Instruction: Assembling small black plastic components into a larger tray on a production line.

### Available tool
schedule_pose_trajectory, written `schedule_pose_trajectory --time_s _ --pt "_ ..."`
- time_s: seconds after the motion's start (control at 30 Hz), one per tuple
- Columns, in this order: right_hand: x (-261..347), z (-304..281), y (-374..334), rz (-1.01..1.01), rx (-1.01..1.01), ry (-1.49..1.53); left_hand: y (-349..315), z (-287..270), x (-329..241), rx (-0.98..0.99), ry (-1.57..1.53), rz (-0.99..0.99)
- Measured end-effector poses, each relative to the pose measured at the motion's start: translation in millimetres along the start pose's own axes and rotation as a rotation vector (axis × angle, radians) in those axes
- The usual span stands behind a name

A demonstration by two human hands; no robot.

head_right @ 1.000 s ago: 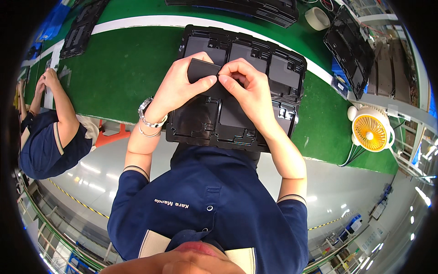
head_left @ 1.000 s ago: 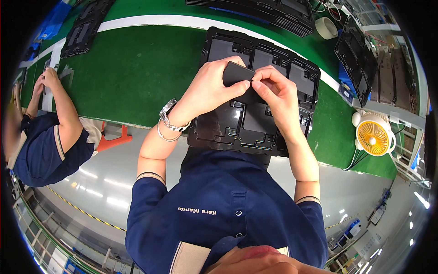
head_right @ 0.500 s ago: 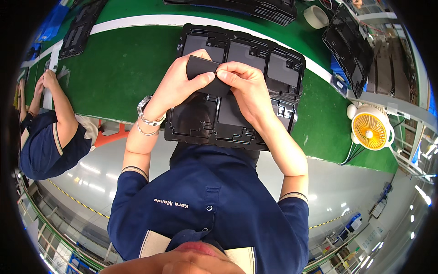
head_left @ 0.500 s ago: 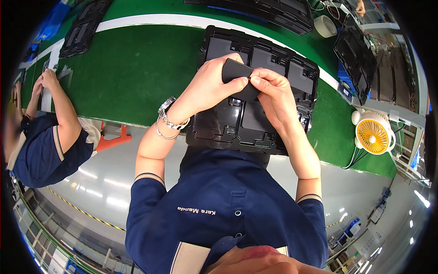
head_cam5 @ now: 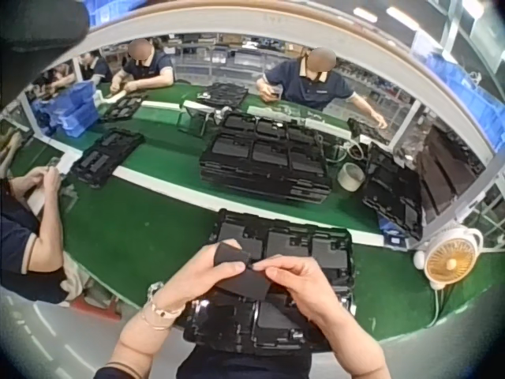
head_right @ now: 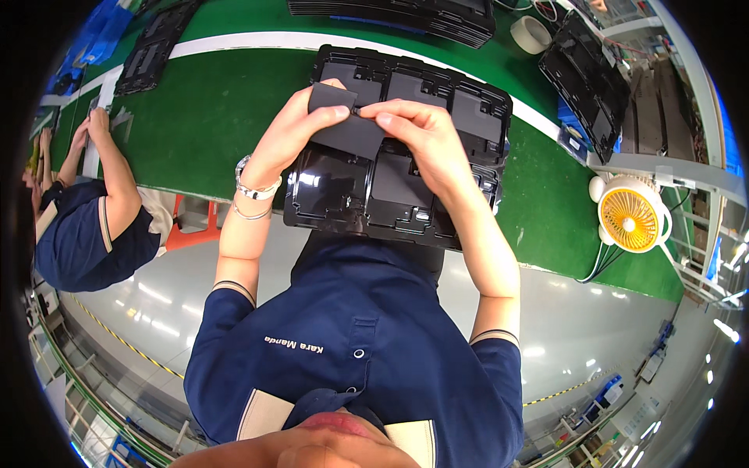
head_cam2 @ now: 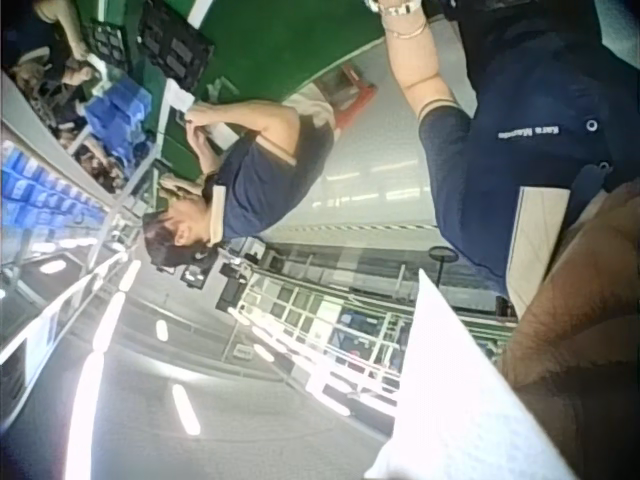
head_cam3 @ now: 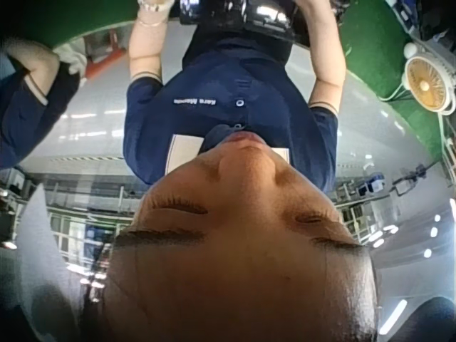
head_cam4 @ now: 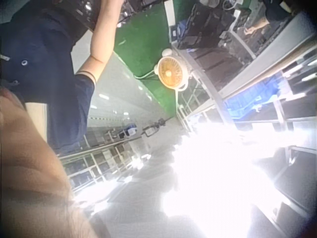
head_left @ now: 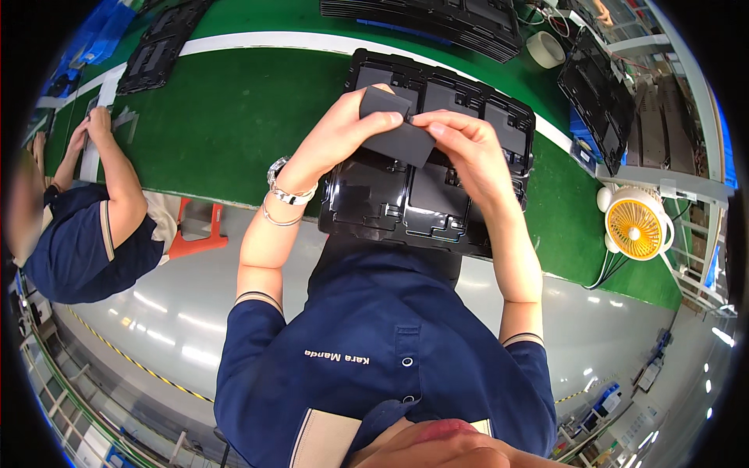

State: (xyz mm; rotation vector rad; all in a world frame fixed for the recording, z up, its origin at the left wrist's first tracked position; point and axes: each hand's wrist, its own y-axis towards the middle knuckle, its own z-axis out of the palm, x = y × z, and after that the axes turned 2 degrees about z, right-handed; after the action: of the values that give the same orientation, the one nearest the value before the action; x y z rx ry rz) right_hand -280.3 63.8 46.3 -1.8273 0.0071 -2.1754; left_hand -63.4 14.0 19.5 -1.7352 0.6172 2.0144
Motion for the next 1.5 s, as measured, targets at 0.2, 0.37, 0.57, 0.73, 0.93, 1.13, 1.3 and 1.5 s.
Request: schedule_pose_trajectory --time_s 0.2,0.37,0.57,0.73,0.93,1.13,1.3,1.5 --pt "18 -10 -26 -0.071 -0.012 -0.402 -35 2 -5 -0.134 -0.327 -0.148" --pt "5 -7 -49 -0.363 -0.12 -1.173 -52 2 2 -0.118 -0.137 -0.028" --pt "-18 6 -62 -0.409 -0.243 -1.49 -72 23 -19 -0.286 0.696 -0.088" --pt "-14 4 -58 -0.406 -0.247 -1.432 -77 22 -2 -0.289 0.833 0.078" --pt "6 -1 -63 -0.165 -0.118 -1.016 -73 22 6 -0.364 1.097 0.235" --pt "7 27 -66 -0.325 -0.095 -0.745 -79 48 -19 -0.028 0.55 0.035" --pt "4 41 -58 -0.446 -0.12 -0.703 -74 54 -16 -0.057 0.281 -0.065" --pt "2 28 -63 -0.299 -0.088 -0.702 -70 48 -20 -0.091 0.294 -0.033"
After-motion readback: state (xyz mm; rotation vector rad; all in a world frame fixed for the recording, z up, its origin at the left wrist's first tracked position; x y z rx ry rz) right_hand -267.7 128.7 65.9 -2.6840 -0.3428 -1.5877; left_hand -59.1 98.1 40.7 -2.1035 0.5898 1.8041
